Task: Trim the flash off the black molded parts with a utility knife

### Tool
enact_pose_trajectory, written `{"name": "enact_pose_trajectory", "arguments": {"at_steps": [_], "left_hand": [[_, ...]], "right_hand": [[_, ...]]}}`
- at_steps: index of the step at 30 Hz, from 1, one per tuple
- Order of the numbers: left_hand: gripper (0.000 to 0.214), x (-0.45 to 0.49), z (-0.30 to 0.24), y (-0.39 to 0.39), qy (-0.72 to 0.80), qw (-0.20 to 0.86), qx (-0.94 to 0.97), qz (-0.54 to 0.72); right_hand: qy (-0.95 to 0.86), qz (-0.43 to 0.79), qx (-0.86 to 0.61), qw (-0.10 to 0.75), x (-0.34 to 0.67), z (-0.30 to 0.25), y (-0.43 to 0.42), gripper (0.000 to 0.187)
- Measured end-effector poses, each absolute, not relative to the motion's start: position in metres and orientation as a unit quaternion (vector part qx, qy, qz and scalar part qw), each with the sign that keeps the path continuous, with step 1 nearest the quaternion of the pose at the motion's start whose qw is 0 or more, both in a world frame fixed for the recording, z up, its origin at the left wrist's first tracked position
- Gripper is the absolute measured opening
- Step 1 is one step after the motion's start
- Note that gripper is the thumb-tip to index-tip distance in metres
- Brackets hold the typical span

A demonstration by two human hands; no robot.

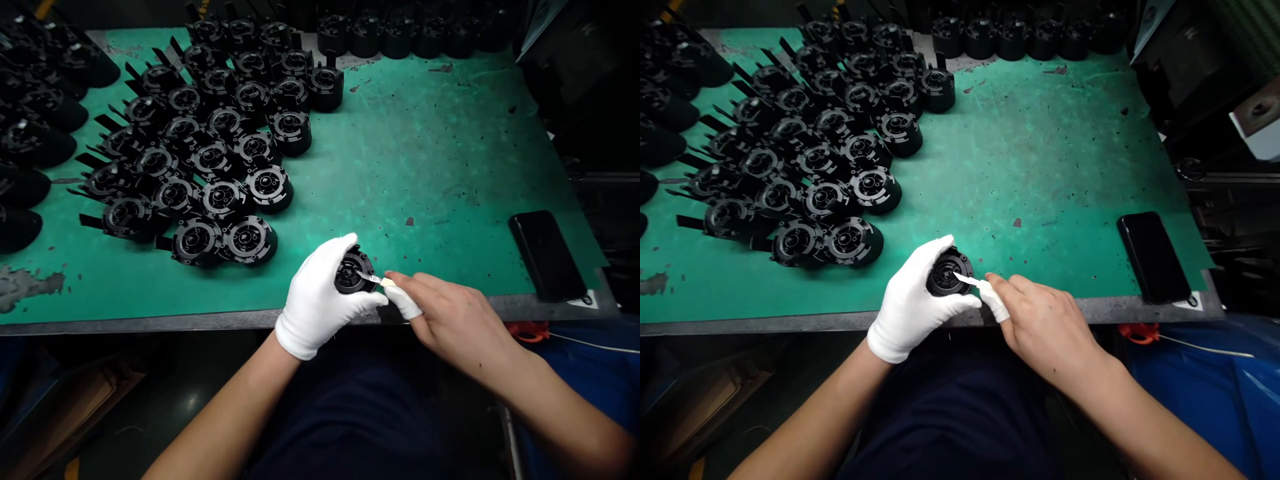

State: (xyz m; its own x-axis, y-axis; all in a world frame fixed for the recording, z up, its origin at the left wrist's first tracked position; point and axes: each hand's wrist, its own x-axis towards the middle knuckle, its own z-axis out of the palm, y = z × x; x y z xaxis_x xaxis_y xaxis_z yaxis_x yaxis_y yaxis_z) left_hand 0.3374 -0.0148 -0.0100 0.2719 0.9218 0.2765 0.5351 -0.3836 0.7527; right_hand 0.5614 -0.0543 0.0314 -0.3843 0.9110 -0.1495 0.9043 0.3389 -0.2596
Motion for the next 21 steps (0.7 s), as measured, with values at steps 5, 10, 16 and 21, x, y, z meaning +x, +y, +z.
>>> {"name": "enact_pose_trajectory", "arguments": {"at_steps": [5,10,16,21], "left_hand": [[0.093,0.338,-0.013,-0.015,0.483,0.264,0.752,0.364],[0.094,0.339,-0.017,-0.016,0.478,0.257,0.752,0.373],[0.095,0.342,-0.023,-0.018,0.488,0.226,0.749,0.387],[0.095,0.338,-0.02,-0.011,0.469,0.229,0.768,0.371]], "right_hand": [[-0.814,0.138,-0.563,-0.005,0.557,0.033,-0.056,0.054],[-0.793,0.127,-0.595,-0.024,0.544,0.041,-0.061,0.056],[-0.77,0.146,-0.621,-0.019,0.534,0.043,-0.067,0.056],[-0.75,0.19,-0.629,0.074,0.55,0.043,-0.067,0.042]]}}
